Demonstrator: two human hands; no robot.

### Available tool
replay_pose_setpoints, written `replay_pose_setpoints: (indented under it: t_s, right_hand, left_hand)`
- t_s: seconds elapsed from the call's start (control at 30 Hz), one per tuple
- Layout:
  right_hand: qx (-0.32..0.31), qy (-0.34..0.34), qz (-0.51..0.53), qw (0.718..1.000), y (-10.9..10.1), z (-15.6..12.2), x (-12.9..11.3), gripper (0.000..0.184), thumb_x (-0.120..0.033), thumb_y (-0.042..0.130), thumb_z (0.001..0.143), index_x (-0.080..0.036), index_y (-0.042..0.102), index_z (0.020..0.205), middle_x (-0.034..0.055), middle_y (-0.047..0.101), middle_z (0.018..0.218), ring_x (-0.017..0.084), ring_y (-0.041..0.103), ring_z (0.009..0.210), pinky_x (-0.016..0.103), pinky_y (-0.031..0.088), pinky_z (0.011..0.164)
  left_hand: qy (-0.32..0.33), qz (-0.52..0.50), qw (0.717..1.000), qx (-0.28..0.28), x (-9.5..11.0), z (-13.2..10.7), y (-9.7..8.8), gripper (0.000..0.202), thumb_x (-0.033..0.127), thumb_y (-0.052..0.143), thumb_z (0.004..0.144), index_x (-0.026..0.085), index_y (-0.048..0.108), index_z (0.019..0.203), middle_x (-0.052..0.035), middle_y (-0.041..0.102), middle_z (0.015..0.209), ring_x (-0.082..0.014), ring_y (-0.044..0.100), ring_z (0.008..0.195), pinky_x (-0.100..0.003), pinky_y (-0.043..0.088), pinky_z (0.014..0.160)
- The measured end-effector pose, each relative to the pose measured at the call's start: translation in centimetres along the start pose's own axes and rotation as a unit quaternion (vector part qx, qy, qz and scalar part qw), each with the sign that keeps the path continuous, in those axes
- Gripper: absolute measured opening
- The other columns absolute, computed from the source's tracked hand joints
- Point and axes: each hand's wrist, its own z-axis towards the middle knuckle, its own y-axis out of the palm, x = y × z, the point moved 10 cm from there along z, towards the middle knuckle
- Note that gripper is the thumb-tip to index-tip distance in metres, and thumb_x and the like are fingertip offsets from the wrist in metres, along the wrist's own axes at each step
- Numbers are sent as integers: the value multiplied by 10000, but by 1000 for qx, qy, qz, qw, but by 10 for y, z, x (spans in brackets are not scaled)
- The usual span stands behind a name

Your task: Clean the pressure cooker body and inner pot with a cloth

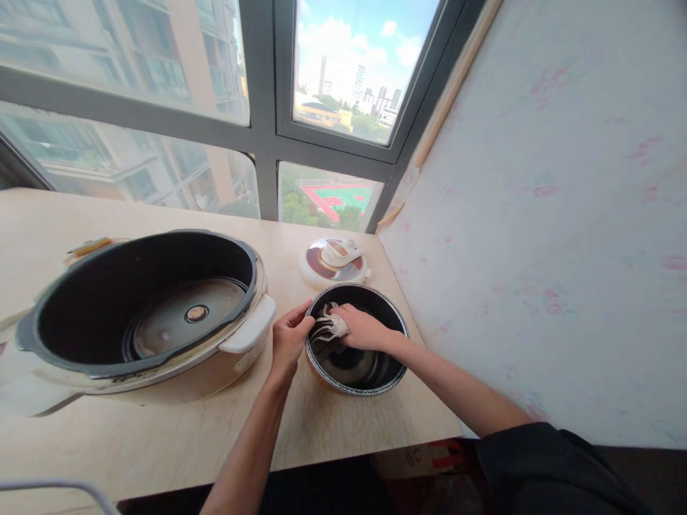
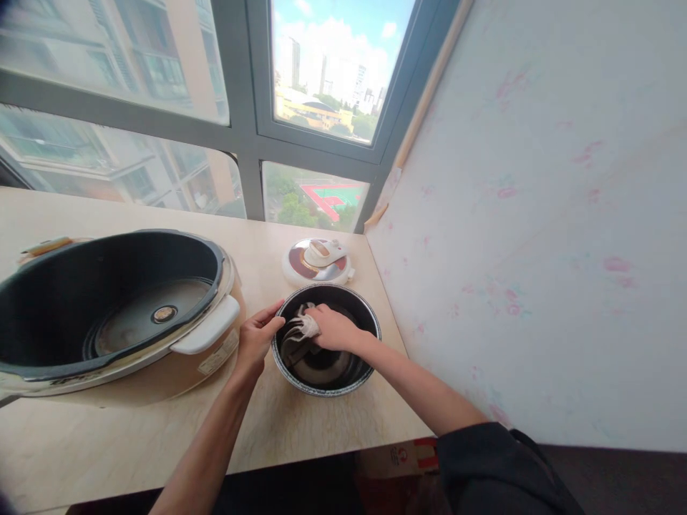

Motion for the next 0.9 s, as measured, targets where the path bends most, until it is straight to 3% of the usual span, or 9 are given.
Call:
replay_pose_setpoints:
  t_s: [0.1,0.2,0.3,0.4,0.5,0.57,0.63,0.77,0.9]
  right_hand:
    - [-109,-90,-28,990,18,-7,-37,568,-52,604,758,-174,589,1312,123,612,1197,256,615,1040,317,465,842]
    - [-145,-105,-13,984,14,-18,-49,399,-31,567,749,-178,695,1097,84,682,1032,235,652,903,295,460,749]
    - [-96,-85,74,989,-6,-31,-41,348,-21,548,743,-174,720,1005,57,723,1000,223,674,915,291,480,795]
    - [43,-44,208,976,-34,-53,-16,447,-43,563,751,-183,710,1149,56,719,1176,232,660,1100,336,470,977]
    - [196,4,340,920,-52,-84,14,463,-141,665,765,-201,695,1223,57,692,1271,241,630,1197,382,429,1084]
    - [277,25,422,863,-54,-105,29,483,-197,755,728,-215,707,1208,57,695,1270,252,626,1207,401,421,1107]
    - [341,40,505,792,-51,-122,39,469,-211,805,675,-225,734,1138,53,713,1231,260,632,1195,410,429,1109]
    - [398,61,627,667,-35,-137,43,357,-212,823,601,-233,744,948,41,742,1133,270,644,1162,434,446,1102]
    - [366,74,680,632,-26,-131,32,541,-278,863,585,-264,717,1106,35,708,1240,266,632,1191,418,459,1091]
  left_hand:
    - [11,17,1000,8,1,-2,0,453,226,731,633,110,767,1070,-116,741,1131,-293,706,1092,-472,522,1048]
    - [32,45,998,2,4,-3,1,435,225,708,697,110,754,1115,-116,735,1155,-276,703,1103,-459,515,1059]
    - [53,92,994,-21,7,-3,3,429,226,674,765,110,734,1173,-119,716,1205,-267,686,1145,-447,500,1080]
    - [94,195,976,-33,15,-6,4,419,264,624,845,116,713,1227,-123,691,1262,-268,659,1197,-451,483,1098]
    - [240,340,909,0,48,-25,9,369,293,543,927,114,731,1189,-146,676,1286,-283,635,1233,-474,459,1112]
    - [344,387,856,19,71,-49,18,357,292,507,961,102,737,1158,-166,675,1284,-284,636,1226,-469,468,1098]
    - [400,382,833,11,87,-72,28,343,282,509,976,98,720,1174,-169,674,1284,-269,632,1231,-443,474,1092]
    - [379,321,863,-91,93,-99,49,424,325,562,977,145,597,1359,-138,578,1435,-246,538,1351,-428,418,1155]
    - [242,281,909,-188,72,-98,59,760,503,626,927,199,342,1563,-152,394,1585,-296,482,1399,-488,416,1152]
